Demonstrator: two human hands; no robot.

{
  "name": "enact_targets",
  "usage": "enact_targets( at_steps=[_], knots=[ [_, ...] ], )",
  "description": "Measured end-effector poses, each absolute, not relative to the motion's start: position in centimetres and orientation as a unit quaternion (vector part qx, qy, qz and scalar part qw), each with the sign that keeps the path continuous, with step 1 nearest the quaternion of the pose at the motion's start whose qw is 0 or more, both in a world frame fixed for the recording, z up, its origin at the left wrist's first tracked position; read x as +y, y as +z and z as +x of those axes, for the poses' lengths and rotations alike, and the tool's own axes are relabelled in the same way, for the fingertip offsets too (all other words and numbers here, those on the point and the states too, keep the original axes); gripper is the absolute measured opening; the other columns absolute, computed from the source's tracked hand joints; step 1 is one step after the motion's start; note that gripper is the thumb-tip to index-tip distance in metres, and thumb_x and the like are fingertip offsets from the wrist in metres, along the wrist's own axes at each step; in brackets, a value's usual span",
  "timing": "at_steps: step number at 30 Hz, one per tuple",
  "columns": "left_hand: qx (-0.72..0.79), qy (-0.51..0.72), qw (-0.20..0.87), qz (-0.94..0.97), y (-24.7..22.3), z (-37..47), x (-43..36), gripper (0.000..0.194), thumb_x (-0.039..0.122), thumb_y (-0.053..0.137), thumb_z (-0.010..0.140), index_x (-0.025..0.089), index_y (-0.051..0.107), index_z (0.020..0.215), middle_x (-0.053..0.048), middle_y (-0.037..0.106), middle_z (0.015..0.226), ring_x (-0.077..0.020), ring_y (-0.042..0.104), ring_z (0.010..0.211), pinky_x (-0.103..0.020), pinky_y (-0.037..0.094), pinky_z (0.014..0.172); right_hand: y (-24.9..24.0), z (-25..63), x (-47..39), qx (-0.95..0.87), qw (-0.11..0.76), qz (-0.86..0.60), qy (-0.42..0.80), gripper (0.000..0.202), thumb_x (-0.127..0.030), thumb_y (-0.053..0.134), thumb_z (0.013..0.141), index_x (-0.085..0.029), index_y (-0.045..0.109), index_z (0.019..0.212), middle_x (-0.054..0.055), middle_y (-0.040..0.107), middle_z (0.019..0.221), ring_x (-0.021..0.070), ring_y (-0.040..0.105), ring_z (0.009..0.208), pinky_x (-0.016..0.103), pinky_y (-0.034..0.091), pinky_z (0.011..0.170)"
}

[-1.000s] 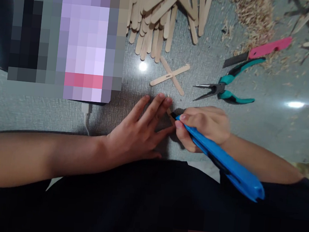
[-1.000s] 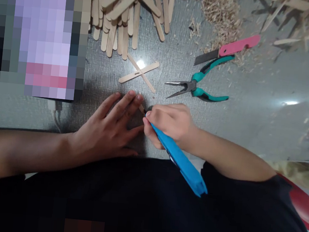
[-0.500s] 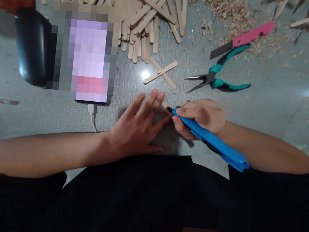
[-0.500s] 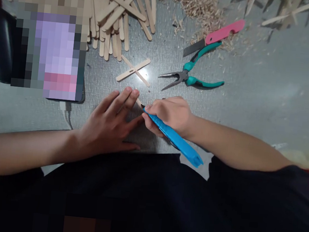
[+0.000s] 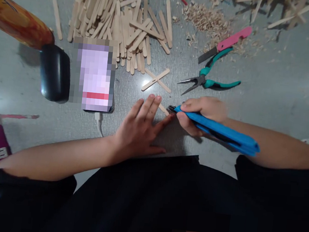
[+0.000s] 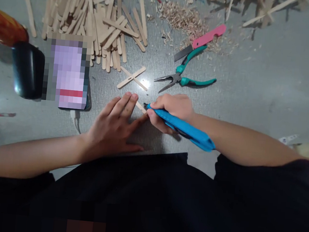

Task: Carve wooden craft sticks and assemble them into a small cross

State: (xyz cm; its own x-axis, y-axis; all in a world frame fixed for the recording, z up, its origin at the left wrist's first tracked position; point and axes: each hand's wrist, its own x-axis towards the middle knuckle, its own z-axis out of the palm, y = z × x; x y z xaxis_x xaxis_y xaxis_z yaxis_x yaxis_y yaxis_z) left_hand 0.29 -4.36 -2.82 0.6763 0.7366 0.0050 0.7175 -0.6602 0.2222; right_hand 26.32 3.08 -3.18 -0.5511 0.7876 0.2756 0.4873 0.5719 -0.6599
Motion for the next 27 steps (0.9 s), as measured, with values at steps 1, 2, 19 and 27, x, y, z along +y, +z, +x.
enact_targets(
  at_steps=[1, 2, 19, 27],
  knots=[
    [0.401, 0.045, 0.100, 0.910, -2.87, 0.29, -4.38, 0.125, 0.093, 0.075, 0.084, 0.024, 0.035, 0.179, -0.033, 0.033, 0.184, -0.0543, 0.039, 0.169, -0.067, 0.036, 0.134, -3.10, 26.31, 3.21, -0.846, 0.275, -0.372, 0.266, 0.025, -0.044, 0.073, 0.099, -0.029, 0.059, 0.085, -0.003, 0.068, 0.064, 0.0187, 0.071, 0.056, 0.034, 0.056, 0.057],
    [0.403, 0.044, 0.099, 0.909, -2.92, 0.30, -4.42, 0.125, 0.093, 0.074, 0.084, 0.024, 0.034, 0.180, -0.032, 0.032, 0.184, -0.0542, 0.039, 0.169, -0.067, 0.035, 0.135, -3.09, 26.28, 3.36, -0.848, 0.292, -0.356, 0.262, 0.020, -0.041, 0.073, 0.099, -0.030, 0.061, 0.089, -0.003, 0.070, 0.066, 0.0185, 0.070, 0.055, 0.034, 0.054, 0.055],
    [0.401, 0.046, 0.113, 0.908, -2.92, 0.10, -4.53, 0.121, 0.090, 0.071, 0.089, 0.029, 0.024, 0.183, -0.028, 0.029, 0.187, -0.0535, 0.034, 0.172, -0.066, 0.032, 0.136, -3.52, 26.17, 3.77, -0.851, 0.320, -0.300, 0.288, 0.018, -0.035, 0.077, 0.098, -0.030, 0.063, 0.109, -0.006, 0.068, 0.069, 0.0158, 0.062, 0.050, 0.033, 0.048, 0.050],
    [0.402, 0.047, 0.108, 0.908, -2.70, 0.31, -4.46, 0.121, 0.090, 0.075, 0.086, 0.025, 0.032, 0.179, -0.031, 0.032, 0.184, -0.0547, 0.038, 0.170, -0.065, 0.032, 0.136, -3.74, 25.94, 3.59, -0.871, 0.323, -0.279, 0.244, 0.011, -0.033, 0.072, 0.101, -0.032, 0.063, 0.105, -0.006, 0.076, 0.078, 0.0175, 0.072, 0.058, 0.033, 0.056, 0.057]
  ],
)
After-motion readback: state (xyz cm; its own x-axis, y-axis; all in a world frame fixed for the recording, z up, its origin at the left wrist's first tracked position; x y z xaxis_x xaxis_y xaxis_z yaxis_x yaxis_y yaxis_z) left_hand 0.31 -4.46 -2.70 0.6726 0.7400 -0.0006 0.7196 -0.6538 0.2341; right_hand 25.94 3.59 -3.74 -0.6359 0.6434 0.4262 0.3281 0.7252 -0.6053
